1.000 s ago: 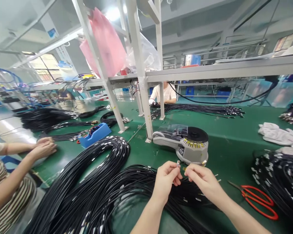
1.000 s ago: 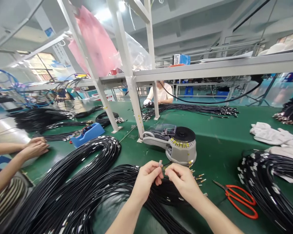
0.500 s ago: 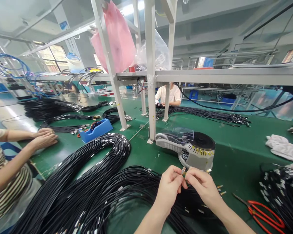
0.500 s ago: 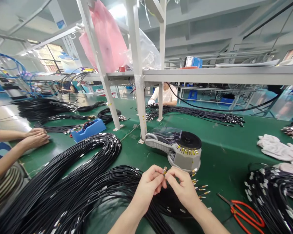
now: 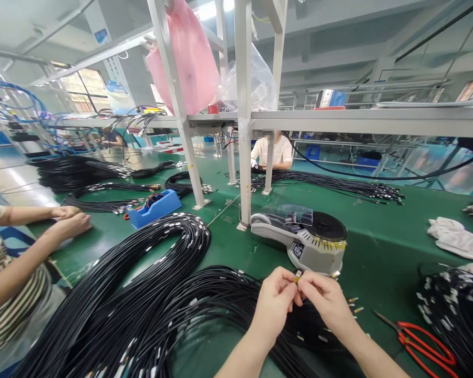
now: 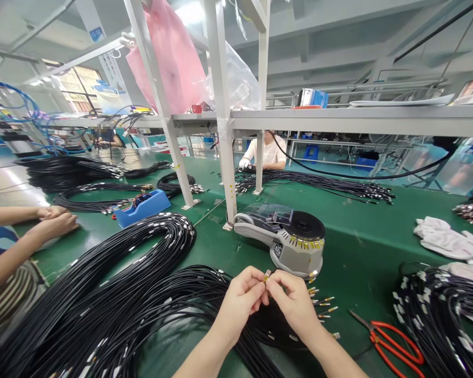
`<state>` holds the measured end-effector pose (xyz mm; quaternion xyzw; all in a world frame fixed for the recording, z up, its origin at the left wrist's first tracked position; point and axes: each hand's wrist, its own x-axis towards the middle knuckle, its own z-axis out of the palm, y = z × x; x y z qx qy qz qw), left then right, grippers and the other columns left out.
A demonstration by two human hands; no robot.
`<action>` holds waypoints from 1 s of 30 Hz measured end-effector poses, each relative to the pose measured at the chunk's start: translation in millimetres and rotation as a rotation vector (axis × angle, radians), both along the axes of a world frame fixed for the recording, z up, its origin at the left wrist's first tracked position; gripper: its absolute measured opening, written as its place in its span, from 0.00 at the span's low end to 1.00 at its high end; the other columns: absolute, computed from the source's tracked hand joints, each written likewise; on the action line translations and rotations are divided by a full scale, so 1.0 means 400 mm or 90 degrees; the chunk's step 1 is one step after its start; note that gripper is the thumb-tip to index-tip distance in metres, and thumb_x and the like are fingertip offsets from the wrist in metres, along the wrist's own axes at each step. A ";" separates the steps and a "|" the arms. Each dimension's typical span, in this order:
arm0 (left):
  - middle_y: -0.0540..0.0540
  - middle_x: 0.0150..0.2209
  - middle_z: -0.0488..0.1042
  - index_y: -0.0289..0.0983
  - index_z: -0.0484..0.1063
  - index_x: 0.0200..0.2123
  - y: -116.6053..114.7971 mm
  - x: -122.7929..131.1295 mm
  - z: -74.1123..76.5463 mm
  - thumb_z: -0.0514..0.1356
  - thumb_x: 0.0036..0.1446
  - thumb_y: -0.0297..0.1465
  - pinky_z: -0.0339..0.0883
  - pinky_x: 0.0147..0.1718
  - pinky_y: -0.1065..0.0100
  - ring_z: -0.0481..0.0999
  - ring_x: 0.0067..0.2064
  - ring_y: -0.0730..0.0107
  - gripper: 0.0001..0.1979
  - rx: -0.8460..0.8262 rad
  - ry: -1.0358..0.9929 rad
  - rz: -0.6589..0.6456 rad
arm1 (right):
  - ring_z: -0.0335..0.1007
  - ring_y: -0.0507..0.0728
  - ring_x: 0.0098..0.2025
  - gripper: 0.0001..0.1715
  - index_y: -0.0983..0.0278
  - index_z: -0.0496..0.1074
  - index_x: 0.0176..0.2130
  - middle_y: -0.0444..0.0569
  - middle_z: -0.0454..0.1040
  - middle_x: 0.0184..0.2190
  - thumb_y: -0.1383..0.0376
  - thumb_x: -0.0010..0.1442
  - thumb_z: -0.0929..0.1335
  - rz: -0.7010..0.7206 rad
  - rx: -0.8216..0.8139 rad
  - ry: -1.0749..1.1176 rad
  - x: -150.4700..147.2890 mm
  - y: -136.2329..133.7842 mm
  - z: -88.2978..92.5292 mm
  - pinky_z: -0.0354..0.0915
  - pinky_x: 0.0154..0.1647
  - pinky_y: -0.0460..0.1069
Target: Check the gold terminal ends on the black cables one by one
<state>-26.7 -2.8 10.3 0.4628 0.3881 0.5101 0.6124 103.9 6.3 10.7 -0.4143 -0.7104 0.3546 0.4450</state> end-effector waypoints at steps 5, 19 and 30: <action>0.53 0.18 0.65 0.35 0.64 0.28 -0.004 0.000 -0.003 0.56 0.49 0.31 0.47 0.17 0.75 0.57 0.18 0.80 0.04 0.010 0.015 -0.004 | 0.62 0.52 0.22 0.19 0.63 0.63 0.18 0.42 0.66 0.17 0.61 0.59 0.62 -0.011 -0.011 0.015 -0.002 0.003 -0.003 0.59 0.25 0.46; 0.57 0.16 0.54 0.35 0.62 0.25 -0.014 0.002 -0.012 0.54 0.56 0.36 0.43 0.17 0.75 0.50 0.18 0.81 0.11 0.056 -0.032 0.147 | 0.61 0.53 0.22 0.19 0.64 0.67 0.20 0.42 0.65 0.16 0.58 0.58 0.62 -0.028 -0.071 -0.028 0.005 0.013 -0.016 0.58 0.27 0.47; 0.55 0.21 0.64 0.36 0.60 0.29 -0.006 0.011 -0.012 0.64 0.42 0.26 0.49 0.17 0.78 0.59 0.20 0.82 0.13 0.013 -0.115 0.039 | 0.65 0.56 0.36 0.10 0.60 0.72 0.38 0.47 0.70 0.34 0.60 0.55 0.67 0.038 -0.122 0.165 0.019 0.013 -0.005 0.63 0.38 0.49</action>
